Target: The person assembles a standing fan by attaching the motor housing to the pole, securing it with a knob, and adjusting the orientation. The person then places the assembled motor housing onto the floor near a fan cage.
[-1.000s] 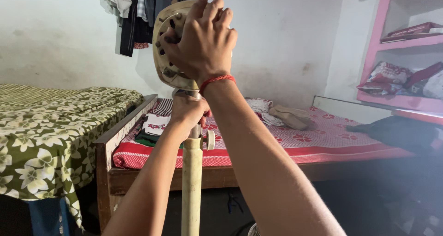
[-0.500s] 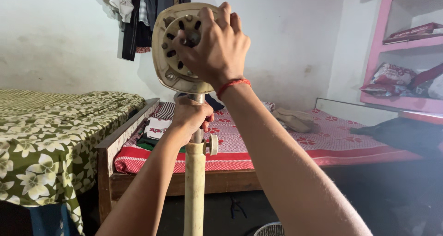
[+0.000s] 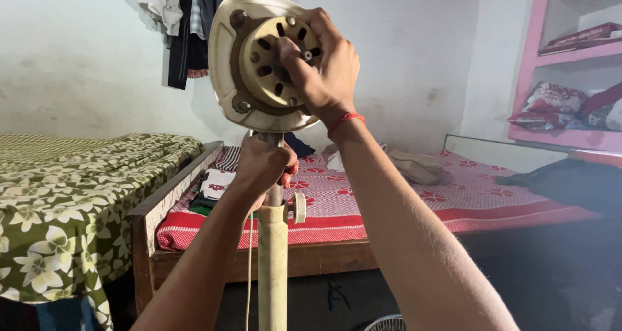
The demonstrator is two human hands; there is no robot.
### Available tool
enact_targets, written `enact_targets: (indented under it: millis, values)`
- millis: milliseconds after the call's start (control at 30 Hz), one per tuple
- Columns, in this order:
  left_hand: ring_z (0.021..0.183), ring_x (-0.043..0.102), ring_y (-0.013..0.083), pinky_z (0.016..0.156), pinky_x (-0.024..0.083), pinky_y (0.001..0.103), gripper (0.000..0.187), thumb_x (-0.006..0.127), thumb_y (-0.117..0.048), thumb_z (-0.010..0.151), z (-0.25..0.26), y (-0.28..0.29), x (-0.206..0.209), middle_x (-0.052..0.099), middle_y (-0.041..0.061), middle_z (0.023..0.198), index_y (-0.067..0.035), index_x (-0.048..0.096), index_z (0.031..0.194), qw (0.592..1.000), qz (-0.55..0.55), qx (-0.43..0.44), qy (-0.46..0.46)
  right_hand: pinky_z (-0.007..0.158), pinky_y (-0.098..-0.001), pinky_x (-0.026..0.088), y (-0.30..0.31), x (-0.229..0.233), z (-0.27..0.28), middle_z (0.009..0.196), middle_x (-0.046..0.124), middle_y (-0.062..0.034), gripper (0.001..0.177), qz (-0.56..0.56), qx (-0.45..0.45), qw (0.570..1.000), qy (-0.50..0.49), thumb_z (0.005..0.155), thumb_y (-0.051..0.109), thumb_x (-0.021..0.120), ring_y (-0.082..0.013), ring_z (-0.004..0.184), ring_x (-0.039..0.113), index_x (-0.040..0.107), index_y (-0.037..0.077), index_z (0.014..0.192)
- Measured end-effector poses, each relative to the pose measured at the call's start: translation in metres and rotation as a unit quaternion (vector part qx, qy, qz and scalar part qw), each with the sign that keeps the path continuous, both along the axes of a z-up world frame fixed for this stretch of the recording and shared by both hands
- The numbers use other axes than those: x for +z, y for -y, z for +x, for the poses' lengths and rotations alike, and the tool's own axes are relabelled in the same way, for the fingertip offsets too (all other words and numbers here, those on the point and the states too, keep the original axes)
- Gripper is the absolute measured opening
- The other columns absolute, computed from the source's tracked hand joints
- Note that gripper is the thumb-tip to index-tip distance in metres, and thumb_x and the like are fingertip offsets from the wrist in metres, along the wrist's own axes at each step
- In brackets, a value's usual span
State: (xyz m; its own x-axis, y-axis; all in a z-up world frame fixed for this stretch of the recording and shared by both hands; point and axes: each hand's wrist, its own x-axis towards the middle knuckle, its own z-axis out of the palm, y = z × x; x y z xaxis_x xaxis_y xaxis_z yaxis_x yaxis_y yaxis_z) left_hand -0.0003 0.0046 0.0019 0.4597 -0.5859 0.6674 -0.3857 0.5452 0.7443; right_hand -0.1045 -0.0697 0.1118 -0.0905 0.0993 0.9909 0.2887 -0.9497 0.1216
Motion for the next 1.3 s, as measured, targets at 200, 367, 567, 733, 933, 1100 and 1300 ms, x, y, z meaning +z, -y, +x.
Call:
enact_targets:
  millis: [200,367,567,733,933,1100,1300]
  values:
    - [0.042,0.055,0.0173,0.040,0.046,0.032,0.013,0.061,0.002,0.075,-0.004,-0.007,0.000,0.061,0.013,0.055,0.004,0.060,0.062,1.000,0.015,0.008,-0.021,0.083,-0.0277,0.055,0.016,-0.002,0.008,0.090,0.069,-0.0032,0.037,-0.035,0.162,0.986,-0.028,0.089,0.033,0.067,-0.0111,0.086,0.064,0.063,0.004,0.110]
    - [0.041,0.055,0.0178,0.041,0.044,0.033,0.017,0.066,0.000,0.075,-0.002,-0.012,0.001,0.060,0.012,0.051,0.006,0.066,0.059,0.997,0.041,0.057,0.014,0.088,-0.0256,0.049,0.036,0.002,0.023,0.099,0.063,-0.0019,0.031,-0.048,0.314,0.946,-0.063,0.096,0.025,0.065,-0.0101,0.094,0.056,0.062,-0.002,0.110]
    - [0.042,0.058,0.0178,0.041,0.045,0.033,0.018,0.064,-0.002,0.076,0.005,-0.005,-0.001,0.063,0.012,0.052,0.004,0.069,0.060,0.997,0.053,0.056,0.015,0.079,-0.0240,0.045,0.060,0.000,0.045,0.095,0.063,-0.0018,0.030,0.000,0.434,0.897,-0.078,0.097,0.024,0.063,-0.0085,0.085,0.054,0.065,-0.002,0.110]
    - [0.042,0.057,0.0177,0.039,0.045,0.034,0.011,0.066,-0.001,0.072,0.007,-0.004,-0.005,0.064,0.012,0.055,0.002,0.063,0.062,0.999,-0.008,0.030,0.028,0.076,-0.0260,0.047,0.069,-0.001,0.059,0.092,0.063,-0.0045,0.032,0.006,0.548,0.832,-0.092,0.102,0.028,0.061,-0.0113,0.082,0.056,0.064,-0.003,0.111]
    - [0.043,0.059,0.0160,0.042,0.048,0.032,0.014,0.065,-0.005,0.075,0.003,-0.009,-0.003,0.066,0.010,0.055,0.002,0.066,0.062,0.995,0.036,0.091,0.020,0.091,-0.0312,0.051,0.062,-0.009,0.067,0.109,0.065,-0.0065,0.043,0.077,0.567,0.813,-0.108,0.098,0.032,0.059,-0.0148,0.100,0.061,0.062,0.000,0.128]
    - [0.041,0.057,0.0175,0.042,0.047,0.033,0.011,0.067,-0.002,0.073,-0.004,-0.005,-0.002,0.063,0.012,0.054,0.003,0.068,0.063,0.988,0.074,0.133,-0.032,0.096,-0.0315,0.050,0.050,-0.019,0.051,0.119,0.065,-0.0046,0.052,0.152,0.565,0.801,-0.128,0.093,0.037,0.058,-0.0158,0.109,0.060,0.059,0.006,0.135]
    - [0.041,0.056,0.0161,0.039,0.044,0.032,0.010,0.061,0.002,0.073,-0.005,0.000,-0.006,0.064,0.011,0.056,0.004,0.063,0.063,0.996,-0.021,0.087,-0.001,0.084,-0.0397,0.046,0.014,-0.025,0.027,0.115,0.064,-0.0239,0.076,0.342,0.351,0.870,-0.046,0.091,0.045,0.069,-0.0251,0.098,0.057,0.052,-0.008,0.144]
